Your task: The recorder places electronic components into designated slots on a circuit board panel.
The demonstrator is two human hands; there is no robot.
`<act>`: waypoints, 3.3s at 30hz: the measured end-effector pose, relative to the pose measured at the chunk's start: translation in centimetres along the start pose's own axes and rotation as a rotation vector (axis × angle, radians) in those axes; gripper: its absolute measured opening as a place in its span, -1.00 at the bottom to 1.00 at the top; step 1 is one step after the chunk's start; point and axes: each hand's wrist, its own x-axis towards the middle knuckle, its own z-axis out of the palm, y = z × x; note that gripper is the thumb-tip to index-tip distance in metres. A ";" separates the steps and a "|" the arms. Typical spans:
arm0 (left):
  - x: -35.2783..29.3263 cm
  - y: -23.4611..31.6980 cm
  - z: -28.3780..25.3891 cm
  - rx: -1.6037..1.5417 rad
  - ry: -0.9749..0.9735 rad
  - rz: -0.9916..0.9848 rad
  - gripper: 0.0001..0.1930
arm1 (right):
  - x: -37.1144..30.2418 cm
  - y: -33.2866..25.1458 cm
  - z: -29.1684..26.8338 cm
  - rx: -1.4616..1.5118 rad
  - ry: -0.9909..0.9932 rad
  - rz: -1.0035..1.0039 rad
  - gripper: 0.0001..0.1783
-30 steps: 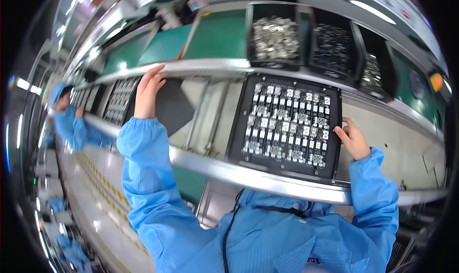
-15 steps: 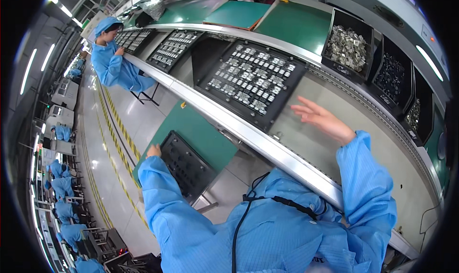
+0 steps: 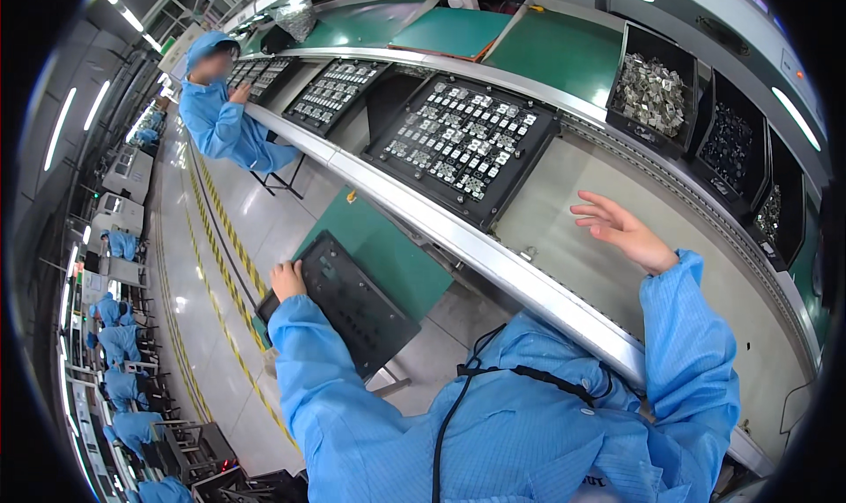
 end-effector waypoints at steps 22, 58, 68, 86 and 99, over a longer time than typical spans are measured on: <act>-7.9 34.5 -32.6 -1.065 0.404 0.869 -0.70 | -13.0 -4.4 8.6 -0.236 0.169 -0.254 -0.38; -15.2 55.2 -24.2 -1.657 -2.144 0.199 -0.39 | -30.0 5.3 -5.7 0.704 1.179 0.123 -0.53; -17.1 52.9 -23.9 -1.839 -2.067 0.252 -0.27 | -41.0 3.0 7.9 0.231 1.132 0.237 -0.68; -19.7 50.5 -27.3 -1.670 -2.735 0.466 -0.01 | -37.5 3.1 8.3 1.169 1.775 -0.473 -0.64; -16.9 54.7 -27.9 -1.539 -2.298 0.256 -0.39 | -35.5 4.4 -4.2 0.944 1.336 -0.084 -0.55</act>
